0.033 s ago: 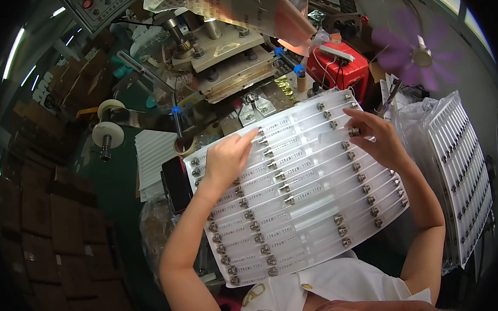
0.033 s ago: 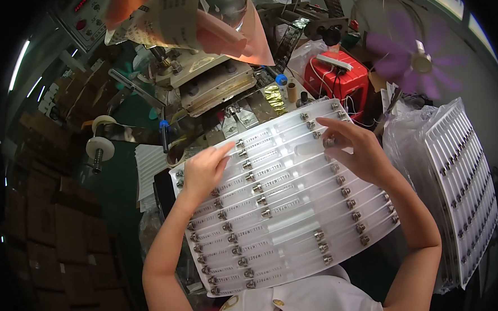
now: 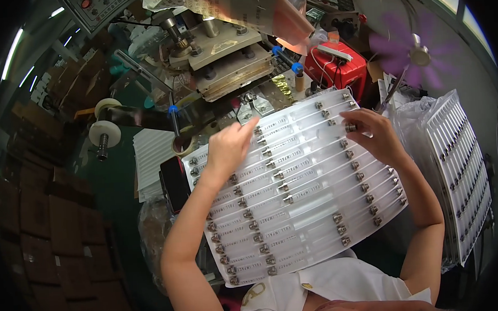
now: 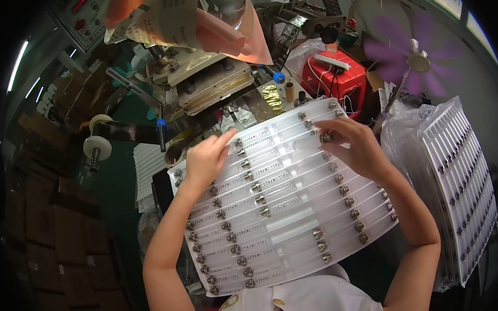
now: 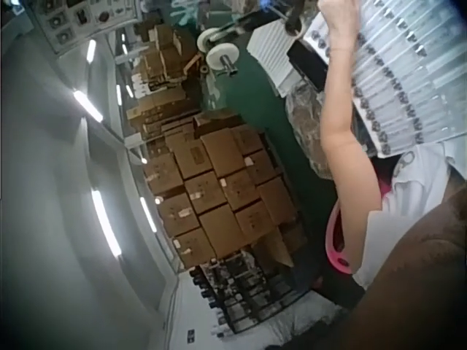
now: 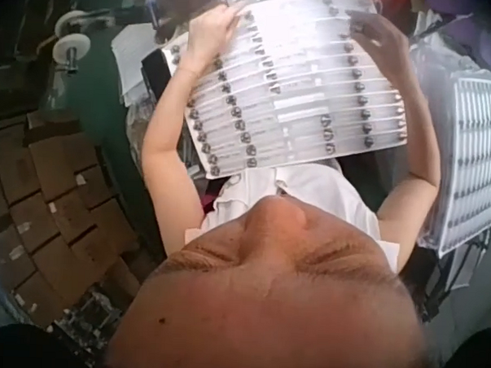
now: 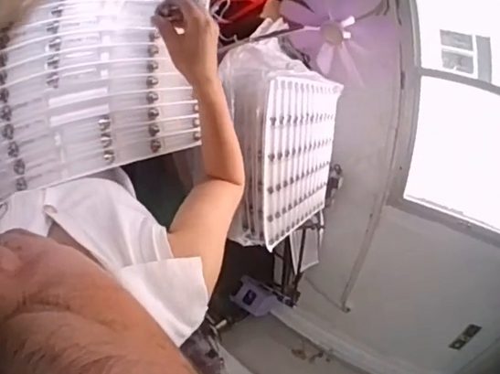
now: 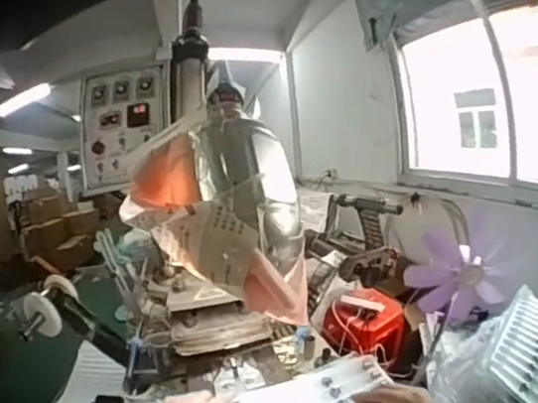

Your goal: Placing small metal components into a plastic organizer/fixture.

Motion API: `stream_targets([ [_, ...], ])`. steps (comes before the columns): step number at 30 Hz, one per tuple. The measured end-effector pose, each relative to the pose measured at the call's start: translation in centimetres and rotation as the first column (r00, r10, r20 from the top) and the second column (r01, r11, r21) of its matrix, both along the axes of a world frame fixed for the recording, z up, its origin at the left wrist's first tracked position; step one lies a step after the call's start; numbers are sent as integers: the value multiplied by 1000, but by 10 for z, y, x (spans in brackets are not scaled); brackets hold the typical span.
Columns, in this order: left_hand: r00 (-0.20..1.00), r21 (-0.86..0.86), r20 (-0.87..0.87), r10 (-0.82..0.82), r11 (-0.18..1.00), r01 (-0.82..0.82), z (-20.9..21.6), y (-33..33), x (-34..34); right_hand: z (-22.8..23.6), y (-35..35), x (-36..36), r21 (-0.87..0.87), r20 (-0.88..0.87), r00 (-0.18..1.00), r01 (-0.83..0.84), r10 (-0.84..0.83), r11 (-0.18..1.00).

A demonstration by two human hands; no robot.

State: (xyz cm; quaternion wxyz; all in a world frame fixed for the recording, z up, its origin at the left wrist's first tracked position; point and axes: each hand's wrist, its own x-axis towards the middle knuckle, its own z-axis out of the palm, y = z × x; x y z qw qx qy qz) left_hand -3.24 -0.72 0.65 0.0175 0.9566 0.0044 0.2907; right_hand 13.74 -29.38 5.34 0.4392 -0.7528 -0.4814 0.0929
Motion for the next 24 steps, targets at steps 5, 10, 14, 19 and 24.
stream_targets([
  [5, 987, 200, 20, 161, 966, -162, -19, 48, 76, -11, 49, 18, -45, 48, 996, 75, -72, 996],
  [10, 979, 6, 198, -55, 998, 55, 0, -5, 57, -32, 108, 42, 33, 207, 974, 91, -96, 995],
  [14, 958, -394, 204, -204, 878, 271, -4, -71, -25, -54, 170, 31, 302, 530, 847, -136, -48, 944],
  [19, 913, -477, 212, -350, 778, 409, -17, -116, -76, -70, 206, 14, 112, 675, 736, -172, 52, 979],
  [24, 924, -334, -15, -382, 873, 356, -24, -116, -80, -71, 224, 18, -9, 404, 914, -30, 31, 1000],
])
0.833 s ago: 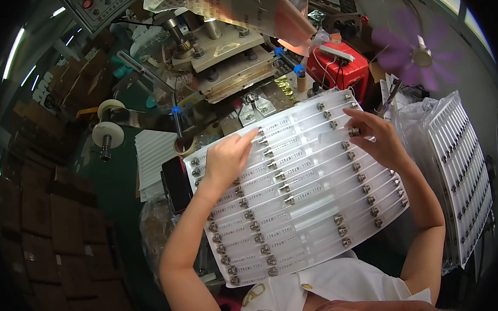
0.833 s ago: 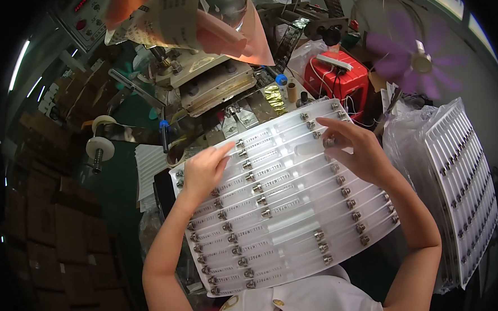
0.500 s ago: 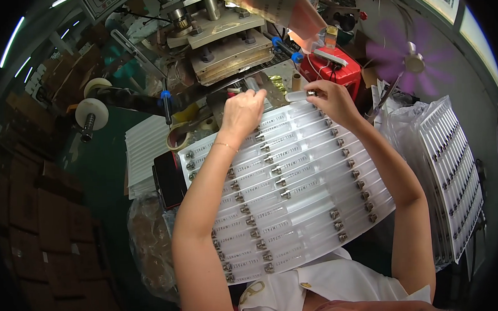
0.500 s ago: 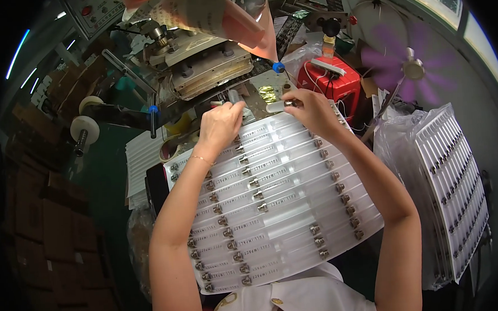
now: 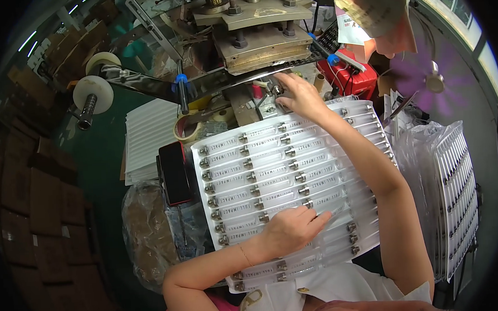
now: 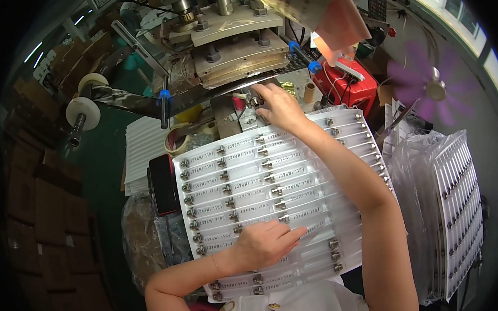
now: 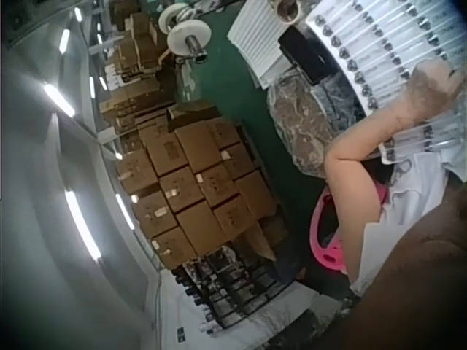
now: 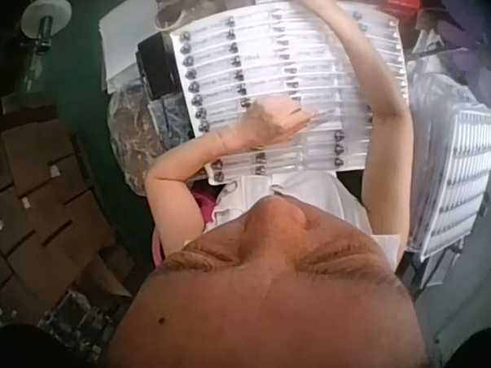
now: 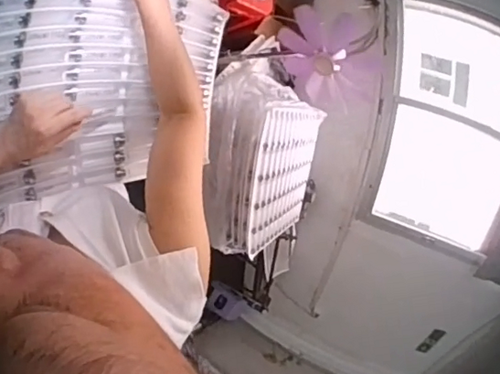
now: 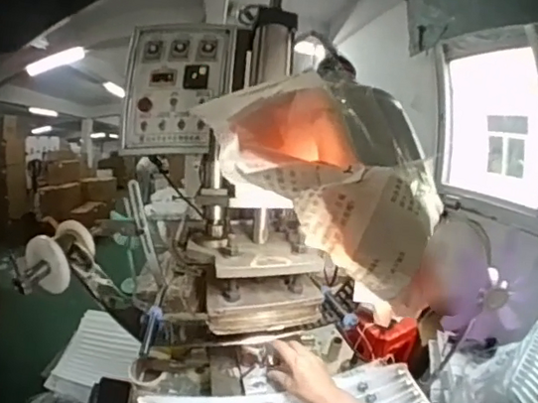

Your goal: Placing small metal components into a plastic organizer/fixture.

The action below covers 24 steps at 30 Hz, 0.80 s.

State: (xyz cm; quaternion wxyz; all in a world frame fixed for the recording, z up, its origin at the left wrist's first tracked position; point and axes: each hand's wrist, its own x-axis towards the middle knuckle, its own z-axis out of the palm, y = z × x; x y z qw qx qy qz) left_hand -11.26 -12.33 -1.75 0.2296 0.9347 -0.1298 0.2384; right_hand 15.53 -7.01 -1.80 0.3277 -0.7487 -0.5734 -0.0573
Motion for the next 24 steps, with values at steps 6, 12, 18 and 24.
stream_targets([
  [6, 998, -31, -59, 14, 999, -16, -12, 4, 5, -11, 9, 12, -83, -123, 992, -20, 10, 996],
  [12, 991, -55, -133, -27, 998, 20, -8, 8, 5, -7, 10, 11, -89, -156, 987, -64, 50, 994],
  [18, 991, -77, -128, -33, 997, 23, -9, 9, 6, -7, 11, 11, -98, -154, 987, -63, 47, 993],
  [24, 997, -75, -77, 4, 997, -10, -14, 9, 9, -6, 13, 13, -111, -160, 986, -63, 44, 992],
])
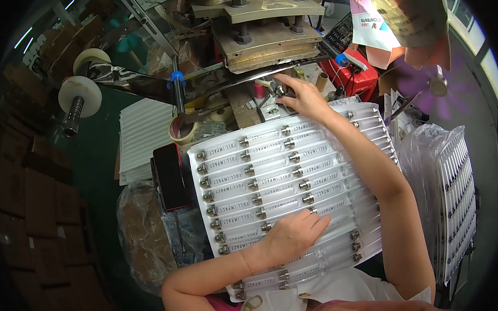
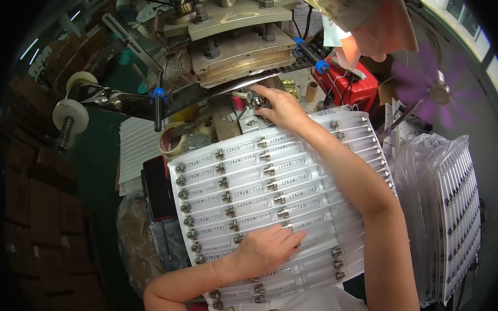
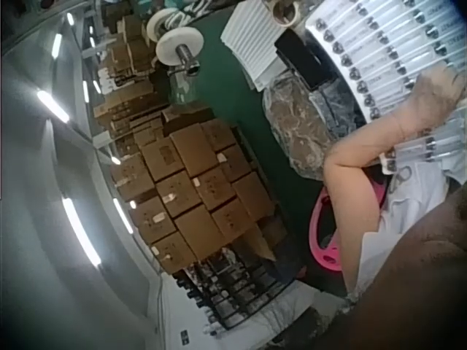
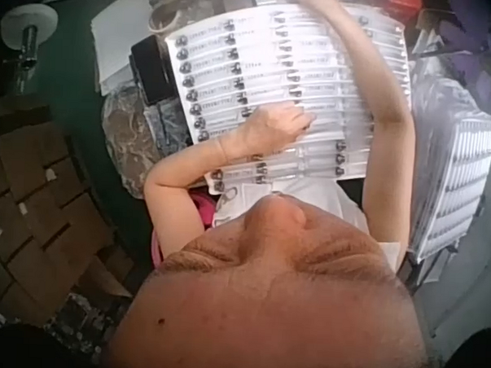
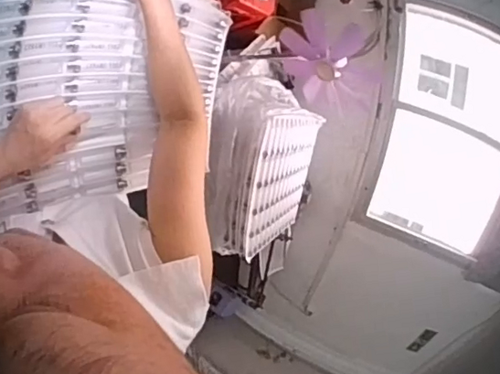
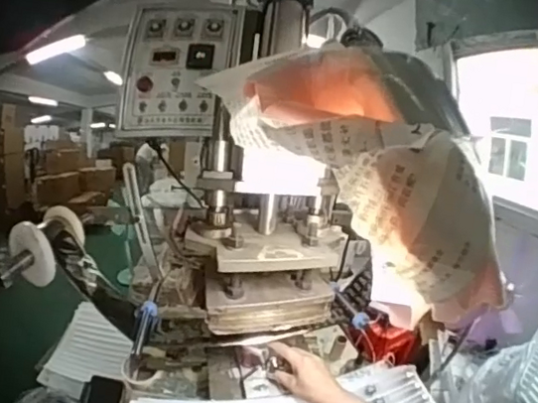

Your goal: Placing small metal components into a plastic organizer/fixture.

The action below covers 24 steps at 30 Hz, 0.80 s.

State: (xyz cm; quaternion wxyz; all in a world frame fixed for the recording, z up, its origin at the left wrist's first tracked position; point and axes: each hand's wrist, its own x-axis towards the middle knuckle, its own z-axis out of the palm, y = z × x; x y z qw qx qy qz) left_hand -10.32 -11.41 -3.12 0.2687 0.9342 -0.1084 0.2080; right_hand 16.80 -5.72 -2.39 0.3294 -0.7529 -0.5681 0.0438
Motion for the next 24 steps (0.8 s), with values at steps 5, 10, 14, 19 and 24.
stream_targets([
  [5, 1000, 6, 4, -13, 1000, 13, 7, -9, -4, 24, -33, -2, -13, 103, 992, 75, -73, 997],
  [10, 998, -58, 59, 35, 998, -31, -6, -10, -6, 65, -151, -30, -81, 300, 946, -102, 122, 991],
  [14, 997, -21, 72, 14, 1000, -12, -5, -9, -8, 73, -238, -95, -285, 240, 939, -175, 247, 942],
  [19, 999, 98, 36, 22, 995, -25, -6, -7, -5, 46, -277, -150, -296, 285, 907, -226, 312, 928],
  [24, 998, 153, 41, 57, 986, -62, 16, -4, -18, 37, -281, -145, -237, 314, 910, -201, 271, 950],
])
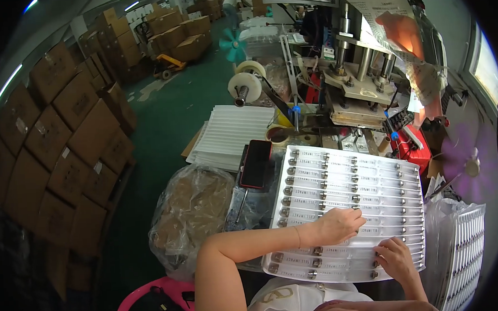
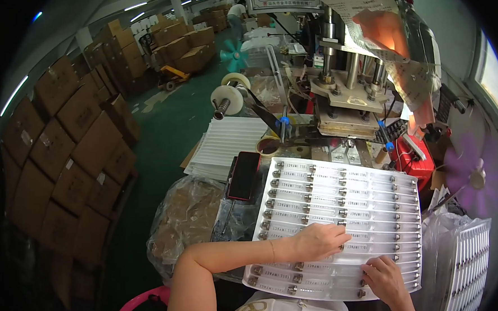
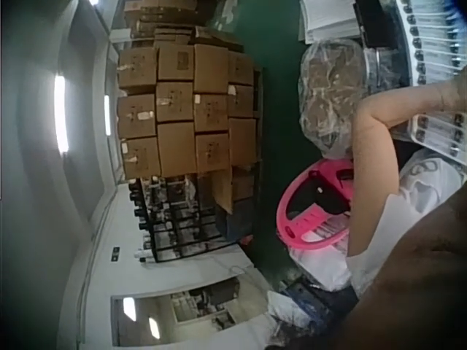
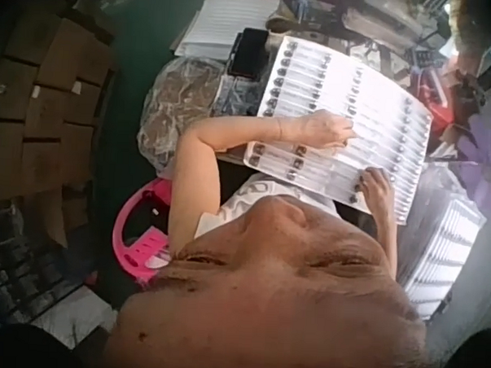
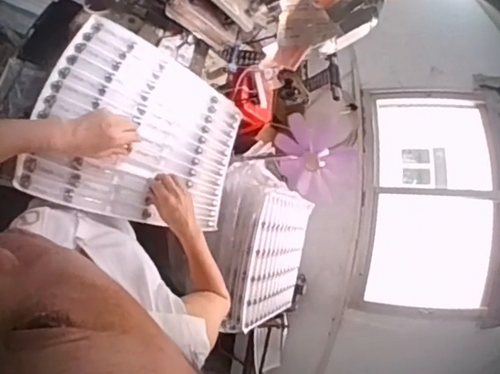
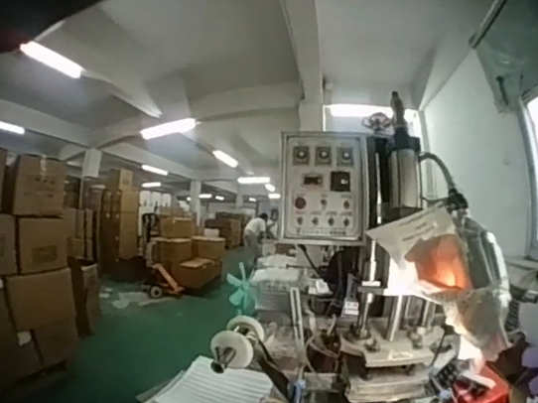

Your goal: Placing small metal components into a plastic organizer/fixture.

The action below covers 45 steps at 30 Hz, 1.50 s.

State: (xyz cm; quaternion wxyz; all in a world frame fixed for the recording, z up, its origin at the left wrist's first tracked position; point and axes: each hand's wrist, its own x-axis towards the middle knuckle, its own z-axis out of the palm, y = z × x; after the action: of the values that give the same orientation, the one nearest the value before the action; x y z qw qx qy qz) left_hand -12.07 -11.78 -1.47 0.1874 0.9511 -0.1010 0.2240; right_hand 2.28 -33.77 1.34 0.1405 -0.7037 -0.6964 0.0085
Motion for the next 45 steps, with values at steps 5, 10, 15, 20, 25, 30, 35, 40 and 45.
stream_targets([
  [5, 995, -37, 68, 67, 997, -65, 15, 39, -22, 27, -4, 24, -10, -514, 844, 172, -152, 985],
  [10, 951, -99, 117, 288, 956, -277, 9, 84, -7, 40, 16, 66, 234, -374, 919, 224, -125, 946],
  [15, 936, 104, 198, 291, 943, -315, 12, 129, 74, 44, 51, 77, 191, -544, 824, 304, -157, 933],
  [20, 877, 287, 208, 433, 830, -478, -8, 157, 155, 30, 105, 119, 245, -433, 864, 386, -256, 889],
  [25, 913, 305, 289, 288, 876, -373, -1, 133, 142, 2, 173, 150, 382, -399, 890, 380, -221, 842],
  [30, 959, -18, 262, 113, 994, -112, 14, 61, 55, -21, 237, 136, 565, -46, 997, 83, -69, 821],
  [35, 978, -107, 196, 74, 993, -54, 4, 38, 1, -30, 266, 130, 488, 5, 998, 46, -56, 872],
  [40, 990, -76, 129, 56, 996, -47, -7, 39, -2, -39, 278, 148, 202, -336, 900, 358, -279, 911],
  [45, 991, -114, 109, 72, 992, -59, -4, 40, -3, -27, 283, 152, 84, -292, 942, 196, -164, 977],
])
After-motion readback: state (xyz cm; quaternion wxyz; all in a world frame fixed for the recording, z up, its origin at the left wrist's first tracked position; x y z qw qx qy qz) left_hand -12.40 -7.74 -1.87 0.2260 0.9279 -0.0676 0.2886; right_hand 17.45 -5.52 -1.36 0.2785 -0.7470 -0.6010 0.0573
